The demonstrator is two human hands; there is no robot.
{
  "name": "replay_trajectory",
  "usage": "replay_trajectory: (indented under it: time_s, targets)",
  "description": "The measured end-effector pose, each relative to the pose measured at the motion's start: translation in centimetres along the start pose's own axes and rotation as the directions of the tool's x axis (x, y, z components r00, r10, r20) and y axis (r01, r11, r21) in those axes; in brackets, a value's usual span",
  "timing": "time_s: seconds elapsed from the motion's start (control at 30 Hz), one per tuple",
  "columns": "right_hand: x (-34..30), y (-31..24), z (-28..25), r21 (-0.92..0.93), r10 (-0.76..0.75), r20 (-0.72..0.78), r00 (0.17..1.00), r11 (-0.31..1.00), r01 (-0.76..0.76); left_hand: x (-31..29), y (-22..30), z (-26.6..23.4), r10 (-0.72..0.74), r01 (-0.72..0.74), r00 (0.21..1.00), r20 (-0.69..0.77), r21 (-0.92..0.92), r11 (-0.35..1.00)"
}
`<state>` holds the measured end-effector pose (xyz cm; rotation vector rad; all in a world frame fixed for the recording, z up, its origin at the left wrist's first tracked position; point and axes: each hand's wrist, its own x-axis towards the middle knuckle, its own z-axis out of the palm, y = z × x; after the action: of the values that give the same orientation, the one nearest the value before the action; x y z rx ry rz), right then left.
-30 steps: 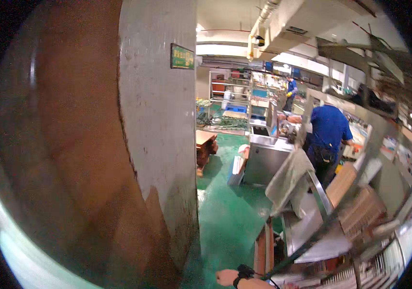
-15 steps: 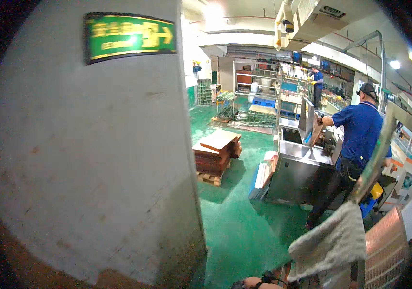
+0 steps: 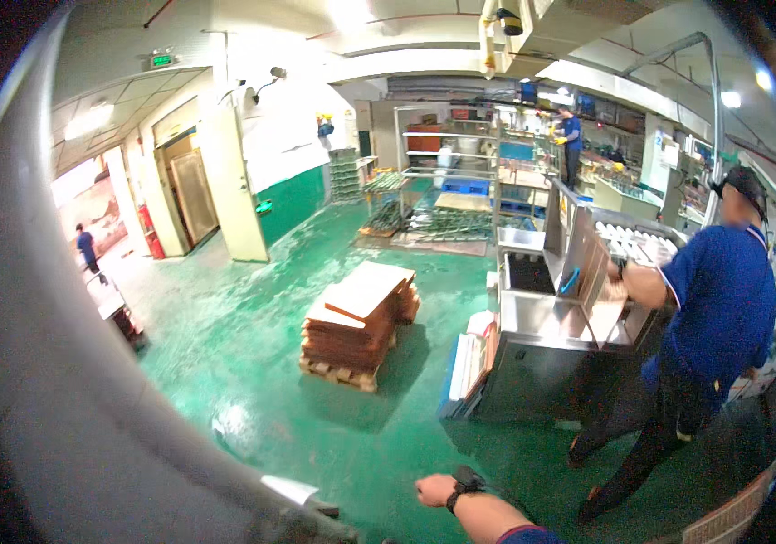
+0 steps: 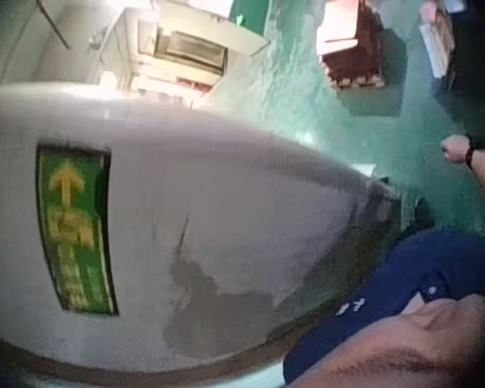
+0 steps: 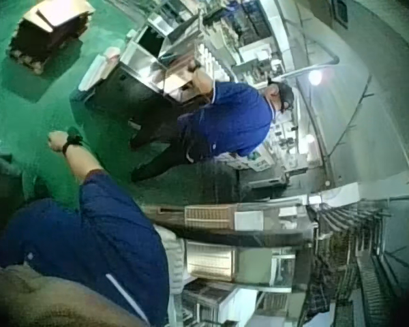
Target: Transporting and setting up a large metal rack on a workstation next to production machinery.
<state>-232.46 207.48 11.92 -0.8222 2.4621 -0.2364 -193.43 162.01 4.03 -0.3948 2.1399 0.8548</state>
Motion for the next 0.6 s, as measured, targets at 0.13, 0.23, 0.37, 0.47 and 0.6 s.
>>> replay_trajectory:
  time_s: [0.13,0.23,0.37,0.47,0.6]
  targets:
    - [-1.4,12.9,0.8,0.237,0.138,0.115,0.984,0.958,-0.162,11.3,10.1,-9.0,0.107,-0.105,0.991,-0.079,0.034,0.994]
    - [-5.1,22.0,-0.7,0.205,0.301,0.093,0.949,0.927,-0.314,18.4,20.6,-16.9,0.209,-0.206,0.974,-0.090,0.041,0.978]
    - [-5.9,34.4,-3.3,0.086,0.656,0.151,0.740,0.737,-0.670,28.3,34.0,-24.7,0.309,-0.307,0.946,-0.095,0.039,0.951]
    - [-0.2,40.7,-8.2,0.042,0.659,0.083,0.747,0.747,-0.664,34.5,39.4,-27.1,0.278,-0.279,0.953,-0.117,0.013,0.960]
    - [11.1,44.9,-19.6,0.223,0.373,-0.372,0.850,0.925,-0.309,38.9,42.6,-27.4,0.137,-0.140,0.985,-0.102,-0.025,0.990]
